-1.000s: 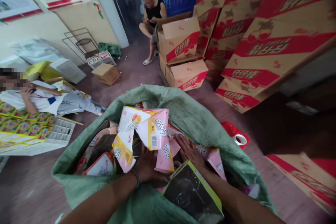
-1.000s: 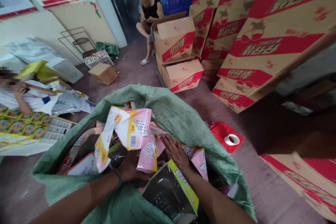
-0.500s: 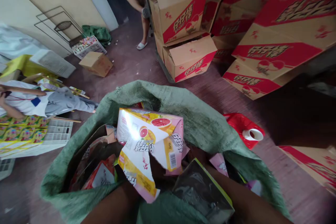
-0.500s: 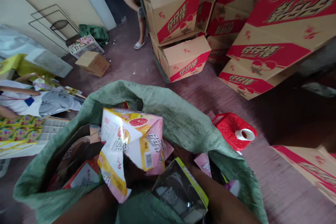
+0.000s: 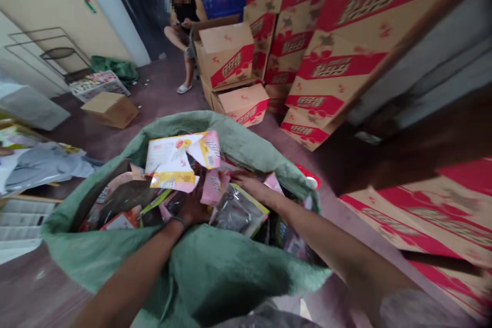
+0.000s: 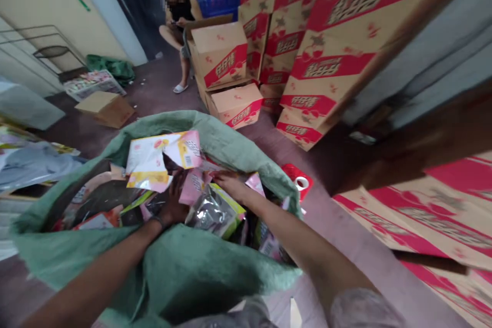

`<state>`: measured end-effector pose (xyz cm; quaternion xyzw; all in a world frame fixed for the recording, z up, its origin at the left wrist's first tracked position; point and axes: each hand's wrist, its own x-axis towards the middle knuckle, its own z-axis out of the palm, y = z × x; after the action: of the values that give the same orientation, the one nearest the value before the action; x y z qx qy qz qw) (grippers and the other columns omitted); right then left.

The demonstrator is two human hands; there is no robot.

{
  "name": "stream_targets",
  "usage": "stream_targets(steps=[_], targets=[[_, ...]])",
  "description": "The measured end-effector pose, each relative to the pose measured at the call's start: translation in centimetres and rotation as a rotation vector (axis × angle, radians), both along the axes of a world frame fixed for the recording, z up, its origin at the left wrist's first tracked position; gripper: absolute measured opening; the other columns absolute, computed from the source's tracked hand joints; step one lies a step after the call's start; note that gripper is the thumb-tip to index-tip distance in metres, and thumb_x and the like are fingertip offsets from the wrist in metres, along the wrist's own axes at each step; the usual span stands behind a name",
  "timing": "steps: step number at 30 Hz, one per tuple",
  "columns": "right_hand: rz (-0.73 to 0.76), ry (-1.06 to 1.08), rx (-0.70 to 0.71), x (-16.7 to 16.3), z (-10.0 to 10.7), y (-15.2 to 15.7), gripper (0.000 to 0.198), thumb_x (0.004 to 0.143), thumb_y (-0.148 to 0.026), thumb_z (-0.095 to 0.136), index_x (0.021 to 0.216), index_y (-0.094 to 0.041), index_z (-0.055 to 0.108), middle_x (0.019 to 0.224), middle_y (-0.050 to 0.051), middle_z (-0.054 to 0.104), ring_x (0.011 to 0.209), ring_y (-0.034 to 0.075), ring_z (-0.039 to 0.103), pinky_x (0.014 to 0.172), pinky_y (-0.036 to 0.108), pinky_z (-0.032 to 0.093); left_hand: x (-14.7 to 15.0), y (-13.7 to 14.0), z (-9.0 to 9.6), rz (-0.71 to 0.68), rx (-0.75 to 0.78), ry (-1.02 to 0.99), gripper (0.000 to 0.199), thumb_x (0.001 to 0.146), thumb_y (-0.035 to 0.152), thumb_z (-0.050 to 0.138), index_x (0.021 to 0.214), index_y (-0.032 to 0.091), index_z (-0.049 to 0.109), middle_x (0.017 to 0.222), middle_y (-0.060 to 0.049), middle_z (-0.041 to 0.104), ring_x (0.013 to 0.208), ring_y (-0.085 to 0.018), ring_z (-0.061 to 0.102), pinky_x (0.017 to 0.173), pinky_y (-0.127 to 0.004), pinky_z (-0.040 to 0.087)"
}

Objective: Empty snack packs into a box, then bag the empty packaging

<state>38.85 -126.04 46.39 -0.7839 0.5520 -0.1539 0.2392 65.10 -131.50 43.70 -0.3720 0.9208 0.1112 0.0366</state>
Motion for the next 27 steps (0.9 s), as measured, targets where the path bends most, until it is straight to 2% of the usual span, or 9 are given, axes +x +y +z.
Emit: stream_targets(steps=[3,6,8,10,12,14,18,23,27], targets=[[-0.113,0.013,0.029,-2.8,6.2,3.8,0.03,0.095,-0.026,0.053,0.12,-0.024,0.068,0.116,0.004,0.072,0.108,0.017,0.066,0.098,0.028,0.049,0.1,1.0,0.9,-0.023,-0.021,-0.096,0.045,0.086,0.052,0.059,0.107,0.017,0.077,0.156,-0.02,0.033,0.149,-0.045,0.01,0.114,-0.064,0.021],[-0.566,0.14,-0.068,-4.9,9.5,10.5,0.065,0.082,-0.052,0.068,0.137,-0.021,0.055,0.137,0.014,0.057,0.127,0.03,0.053,0.104,0.044,0.045,0.4,1.9,1.0,0.025,-0.053,-0.16,0.059,0.088,0.041,0.056,0.138,0.011,0.057,0.155,-0.025,0.034,0.148,-0.041,0.019,0.116,-0.06,0.02],[-0.833,0.22,0.074,-5.7,9.5,15.4,0.094,0.06,-0.059,0.082,0.139,-0.018,0.052,0.139,0.019,0.053,0.126,0.037,0.051,0.097,0.048,0.048,0.5,2.3,1.1,0.014,-0.055,-0.162,0.062,0.088,0.04,0.055,0.142,0.01,0.053,0.154,-0.026,0.034,0.147,-0.041,0.023,0.116,-0.061,0.018],[-0.947,0.207,0.349,-6.3,8.8,19.6,0.069,0.063,-0.051,0.082,0.118,-0.014,0.065,0.11,0.016,0.067,0.1,0.031,0.065,0.078,0.039,0.054,0.5,2.6,1.4,-0.019,-0.053,-0.152,0.06,0.088,0.048,0.053,0.134,0.011,0.061,0.156,-0.025,0.031,0.146,-0.042,0.022,0.116,-0.064,0.013],[-0.974,0.189,0.475,-6.6,8.7,22.4,0.03,0.079,-0.043,0.069,0.086,-0.013,0.069,0.077,0.008,0.067,0.073,0.022,0.065,0.063,0.03,0.049,0.6,2.6,2.0,-0.033,-0.054,-0.146,0.068,0.084,0.06,0.054,0.128,0.01,0.065,0.157,-0.025,0.028,0.147,-0.042,0.02,0.118,-0.064,0.007],[-1.011,0.23,0.404,-6.8,9.5,23.7,0.028,0.087,-0.039,0.059,0.072,-0.016,0.064,0.069,0.005,0.064,0.07,0.019,0.062,0.063,0.028,0.044,0.7,2.5,2.8,-0.021,-0.063,-0.133,0.083,0.079,0.069,0.054,0.132,0.005,0.06,0.158,-0.027,0.025,0.149,-0.041,0.015,0.119,-0.061,0.001],[-1.106,0.323,0.199,-5.6,10.8,23.9,0.026,0.095,-0.037,0.049,0.088,-0.018,0.065,0.093,0.009,0.069,0.09,0.022,0.063,0.078,0.03,0.044,1.5,2.5,4.3,-0.005,-0.081,-0.057,0.107,0.074,0.076,0.052,0.144,-0.004,0.04,0.159,-0.03,0.018,0.15,-0.041,0.007,0.12,-0.059,0.0],[-1.188,0.322,0.227,-2.7,7.4,24.0,0.04,0.092,-0.028,0.051,0.128,-0.01,0.056,0.123,0.022,0.063,0.11,0.029,0.063,0.085,0.035,0.047,3.2,3.5,6.0,0.009,-0.087,-0.018,0.114,0.073,0.076,0.049,0.151,-0.004,0.027,0.16,-0.029,0.011,0.151,-0.039,0.003,0.12,-0.058,0.002],[-1.173,0.269,0.295,-1.2,5.5,24.8,0.032,0.089,-0.014,0.046,0.112,-0.014,0.068,0.109,0.018,0.07,0.107,0.028,0.066,0.089,0.037,0.048,4.0,4.6,7.0,0.035,-0.061,-0.035,0.112,0.074,0.069,0.054,0.153,-0.003,0.02,0.162,-0.027,0.006,0.151,-0.038,0.001,0.121,-0.056,0.004]])
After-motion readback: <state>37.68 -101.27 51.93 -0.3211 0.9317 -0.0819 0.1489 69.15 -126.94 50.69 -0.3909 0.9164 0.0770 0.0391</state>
